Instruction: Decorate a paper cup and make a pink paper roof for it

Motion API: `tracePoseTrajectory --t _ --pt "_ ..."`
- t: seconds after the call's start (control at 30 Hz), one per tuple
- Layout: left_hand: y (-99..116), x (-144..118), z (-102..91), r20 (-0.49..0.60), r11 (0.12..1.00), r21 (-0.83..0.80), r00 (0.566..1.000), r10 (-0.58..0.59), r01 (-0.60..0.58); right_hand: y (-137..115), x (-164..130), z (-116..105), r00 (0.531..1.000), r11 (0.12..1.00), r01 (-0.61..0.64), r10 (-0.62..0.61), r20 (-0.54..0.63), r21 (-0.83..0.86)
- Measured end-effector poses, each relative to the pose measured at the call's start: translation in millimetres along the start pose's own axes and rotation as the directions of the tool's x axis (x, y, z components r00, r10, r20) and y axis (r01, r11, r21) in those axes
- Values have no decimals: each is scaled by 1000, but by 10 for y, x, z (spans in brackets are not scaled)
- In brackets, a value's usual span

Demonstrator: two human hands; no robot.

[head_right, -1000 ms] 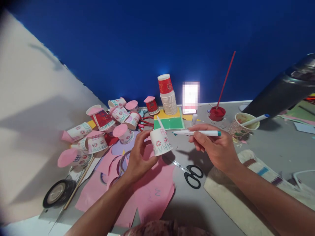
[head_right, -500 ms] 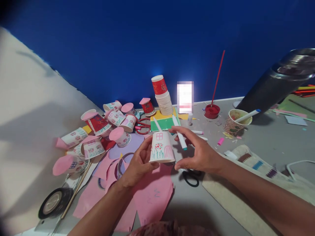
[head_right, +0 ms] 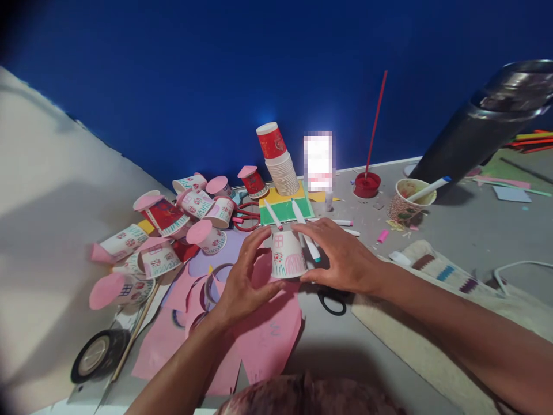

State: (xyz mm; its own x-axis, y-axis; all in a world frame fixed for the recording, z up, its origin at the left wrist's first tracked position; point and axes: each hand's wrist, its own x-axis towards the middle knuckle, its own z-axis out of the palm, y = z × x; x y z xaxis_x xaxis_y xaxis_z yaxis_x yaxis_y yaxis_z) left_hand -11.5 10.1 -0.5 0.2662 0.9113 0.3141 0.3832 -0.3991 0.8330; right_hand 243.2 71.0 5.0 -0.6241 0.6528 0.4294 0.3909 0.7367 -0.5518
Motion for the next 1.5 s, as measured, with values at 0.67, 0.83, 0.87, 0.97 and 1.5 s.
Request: tracePoseTrajectory --t 0.67,0.83,0.87,0.97,1.5 --pt "0 11 -43 18 995 -85 999 -42 44 43 -15 -6 998 987 -53 58 -25 151" --pt "-13 10 -37 47 996 -56 997 -60 63 40 1 -4 1000 992 -14 13 10 129" --pt "-11 14 -29 47 994 -75 996 -72 76 43 -1 -2 1000 991 -16 15 6 134" --pt "-5 32 -7 37 973 -203 994 -103 108 65 -17 6 999 987 -37 40 -15 156" --pt "-23 57 66 134 811 -537 973 -188 231 114 -64 47 997 962 -74 79 -7 264"
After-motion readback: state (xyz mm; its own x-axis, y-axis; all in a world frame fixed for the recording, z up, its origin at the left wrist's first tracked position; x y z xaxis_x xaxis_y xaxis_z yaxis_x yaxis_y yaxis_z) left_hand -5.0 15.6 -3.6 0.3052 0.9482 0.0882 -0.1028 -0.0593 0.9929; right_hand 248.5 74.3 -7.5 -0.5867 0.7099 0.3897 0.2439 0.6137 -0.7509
